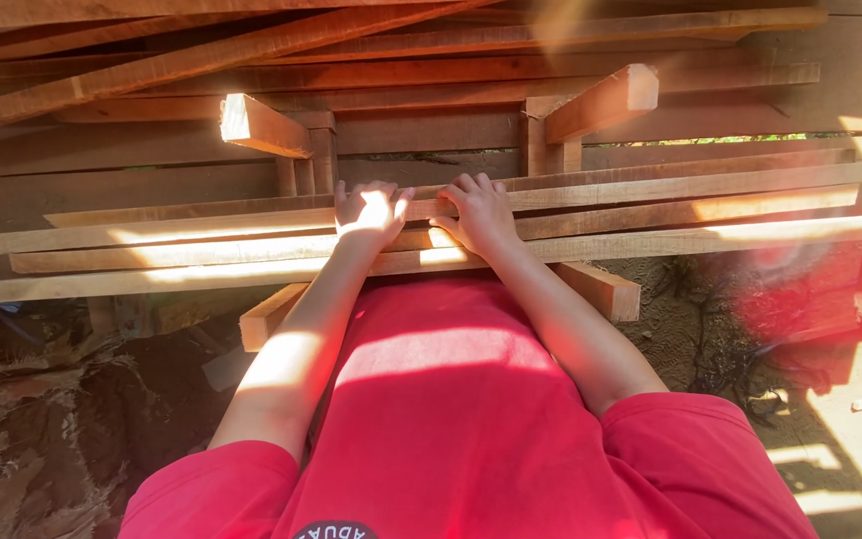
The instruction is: Selecting, checking, and organizing thin wood planks from a stack in storage.
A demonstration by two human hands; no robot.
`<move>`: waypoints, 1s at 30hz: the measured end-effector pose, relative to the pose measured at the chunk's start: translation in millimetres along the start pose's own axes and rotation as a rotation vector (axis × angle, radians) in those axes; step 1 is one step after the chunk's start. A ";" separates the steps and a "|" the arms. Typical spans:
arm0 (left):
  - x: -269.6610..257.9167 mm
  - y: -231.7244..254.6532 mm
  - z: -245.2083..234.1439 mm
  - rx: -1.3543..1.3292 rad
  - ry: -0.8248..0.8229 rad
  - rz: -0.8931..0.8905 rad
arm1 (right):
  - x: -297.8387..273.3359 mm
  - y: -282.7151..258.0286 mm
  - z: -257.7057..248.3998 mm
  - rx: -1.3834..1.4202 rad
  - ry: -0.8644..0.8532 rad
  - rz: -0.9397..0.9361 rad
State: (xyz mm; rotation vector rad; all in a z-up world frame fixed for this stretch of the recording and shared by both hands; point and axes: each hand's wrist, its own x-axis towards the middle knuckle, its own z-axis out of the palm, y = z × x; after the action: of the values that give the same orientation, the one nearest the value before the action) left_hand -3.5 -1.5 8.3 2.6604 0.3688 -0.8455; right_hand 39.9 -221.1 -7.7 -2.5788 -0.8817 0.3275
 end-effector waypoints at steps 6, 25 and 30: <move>3.0 -2.2 3.6 -0.006 0.010 0.004 | 1.4 2.0 2.2 0.023 -0.019 0.039; -29.5 32.2 -86.7 -0.196 -0.332 -0.081 | -18.3 -13.3 -26.9 0.041 0.010 -0.168; -31.3 36.4 -98.4 -0.130 -0.378 -0.062 | -35.7 -10.4 -23.9 0.090 0.050 -0.197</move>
State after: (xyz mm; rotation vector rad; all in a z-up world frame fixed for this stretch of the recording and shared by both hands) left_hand 34.3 -2.0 111.1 2.3149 0.3950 -1.2675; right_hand 14.9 -242.8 21.5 -2.3841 -1.0672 0.2392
